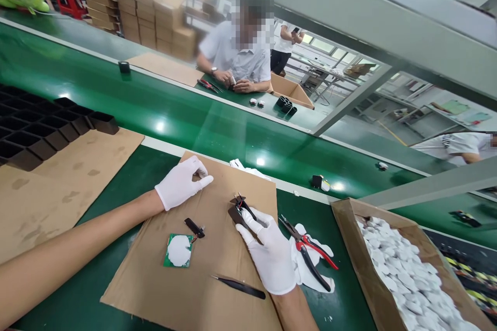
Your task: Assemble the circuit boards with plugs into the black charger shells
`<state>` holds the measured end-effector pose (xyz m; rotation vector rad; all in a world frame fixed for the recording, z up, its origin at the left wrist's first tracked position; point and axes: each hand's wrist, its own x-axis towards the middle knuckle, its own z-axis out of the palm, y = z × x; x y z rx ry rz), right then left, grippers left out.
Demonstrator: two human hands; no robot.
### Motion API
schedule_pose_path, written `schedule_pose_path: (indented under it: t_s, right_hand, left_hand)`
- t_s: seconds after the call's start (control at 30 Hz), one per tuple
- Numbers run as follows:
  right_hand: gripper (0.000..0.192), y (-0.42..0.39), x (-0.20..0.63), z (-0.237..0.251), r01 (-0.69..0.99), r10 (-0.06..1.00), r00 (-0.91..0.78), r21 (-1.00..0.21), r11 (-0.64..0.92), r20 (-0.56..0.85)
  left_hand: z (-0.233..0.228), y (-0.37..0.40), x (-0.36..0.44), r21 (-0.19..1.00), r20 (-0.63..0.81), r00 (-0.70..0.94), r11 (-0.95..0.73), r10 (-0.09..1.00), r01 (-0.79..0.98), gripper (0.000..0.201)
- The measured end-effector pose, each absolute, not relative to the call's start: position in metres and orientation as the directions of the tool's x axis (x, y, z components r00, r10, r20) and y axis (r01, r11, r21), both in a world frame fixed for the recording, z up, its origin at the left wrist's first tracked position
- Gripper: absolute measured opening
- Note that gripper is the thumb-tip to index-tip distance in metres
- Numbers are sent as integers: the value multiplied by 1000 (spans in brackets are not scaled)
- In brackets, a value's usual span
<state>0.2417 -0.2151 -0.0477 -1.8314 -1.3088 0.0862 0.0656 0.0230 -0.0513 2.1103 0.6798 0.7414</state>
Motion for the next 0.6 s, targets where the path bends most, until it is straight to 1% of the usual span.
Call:
schedule_pose_path:
  t_s: [0.1, 0.23, 0.33, 0.43, 0.6]
  right_hand:
    - [29, -217, 241, -39, 609, 758, 550, -790, -76, 351]
    - [43, -225, 245, -31, 458, 683, 661, -888, -38, 312]
    - [43, -229, 253, -33, 395, 619, 723, -919, -8, 306]
    - [41, -231, 257, -38, 373, 594, 745, -928, 7, 304]
    - [35, -231, 255, -39, 429, 587, 730, -903, 4, 350]
  left_hand:
    - [-51, 22, 66, 805, 276, 686, -552, 673, 217, 23]
    - [-52, 20, 66, 809, 278, 680, -547, 679, 215, 24]
    - [-54, 19, 66, 812, 280, 677, -544, 681, 211, 25]
    - [-56, 20, 65, 809, 281, 677, -547, 681, 215, 25]
    - [-57, 20, 64, 794, 277, 685, -562, 674, 232, 27]
